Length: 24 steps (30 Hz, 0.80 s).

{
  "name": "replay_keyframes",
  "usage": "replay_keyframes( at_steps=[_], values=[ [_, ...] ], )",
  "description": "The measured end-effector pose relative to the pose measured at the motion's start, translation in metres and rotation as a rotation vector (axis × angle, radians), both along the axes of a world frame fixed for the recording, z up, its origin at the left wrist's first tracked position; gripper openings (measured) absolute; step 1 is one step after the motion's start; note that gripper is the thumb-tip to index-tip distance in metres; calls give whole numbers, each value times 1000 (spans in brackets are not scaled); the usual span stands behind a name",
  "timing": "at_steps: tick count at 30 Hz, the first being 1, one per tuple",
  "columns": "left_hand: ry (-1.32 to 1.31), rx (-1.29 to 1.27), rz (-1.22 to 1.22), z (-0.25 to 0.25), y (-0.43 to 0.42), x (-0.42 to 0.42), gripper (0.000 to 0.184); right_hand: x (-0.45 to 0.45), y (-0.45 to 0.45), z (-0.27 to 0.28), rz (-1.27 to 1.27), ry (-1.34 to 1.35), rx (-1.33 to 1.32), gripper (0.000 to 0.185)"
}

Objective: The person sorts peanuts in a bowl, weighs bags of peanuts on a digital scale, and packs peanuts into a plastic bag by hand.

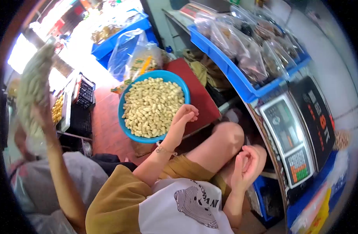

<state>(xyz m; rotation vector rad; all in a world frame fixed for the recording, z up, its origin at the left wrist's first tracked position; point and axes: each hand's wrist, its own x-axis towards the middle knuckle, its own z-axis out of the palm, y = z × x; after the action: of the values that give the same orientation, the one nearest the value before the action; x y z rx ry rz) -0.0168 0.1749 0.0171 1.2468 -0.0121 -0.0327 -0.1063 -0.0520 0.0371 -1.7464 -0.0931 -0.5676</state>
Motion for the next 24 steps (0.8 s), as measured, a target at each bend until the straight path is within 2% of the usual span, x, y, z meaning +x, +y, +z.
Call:
replay_keyframes(
  at_steps=[1,4,7,10,13,14,16,18,19,22,24],
  values=[
    [56,-125,33,-1,4,5,17,1,3,4,27,12,-6,26],
    [141,-450,86,0,18,14,33,11,12,5,76,106,236,25],
    [206,-910,7,8,30,19,44,31,1,3,175,97,387,35],
    [258,-1107,73,39,21,14,47,42,-3,16,300,127,489,51],
    [261,-1197,-11,56,-2,15,46,57,-3,23,411,118,500,71],
    [262,-1214,-56,61,-12,18,46,63,-7,29,438,123,616,77],
    [277,-1251,-151,67,-35,19,46,74,-17,43,359,8,885,69],
    [282,-1278,-255,68,-53,17,46,77,-30,61,186,-170,1081,64],
    [286,-1286,-303,66,-60,14,46,77,-40,63,186,-269,1117,60],
    [286,-1257,-420,51,-62,4,46,61,-62,48,16,-225,977,48],
    [288,-1166,-447,38,-53,0,46,44,-65,21,52,-130,978,37]
  ],
)
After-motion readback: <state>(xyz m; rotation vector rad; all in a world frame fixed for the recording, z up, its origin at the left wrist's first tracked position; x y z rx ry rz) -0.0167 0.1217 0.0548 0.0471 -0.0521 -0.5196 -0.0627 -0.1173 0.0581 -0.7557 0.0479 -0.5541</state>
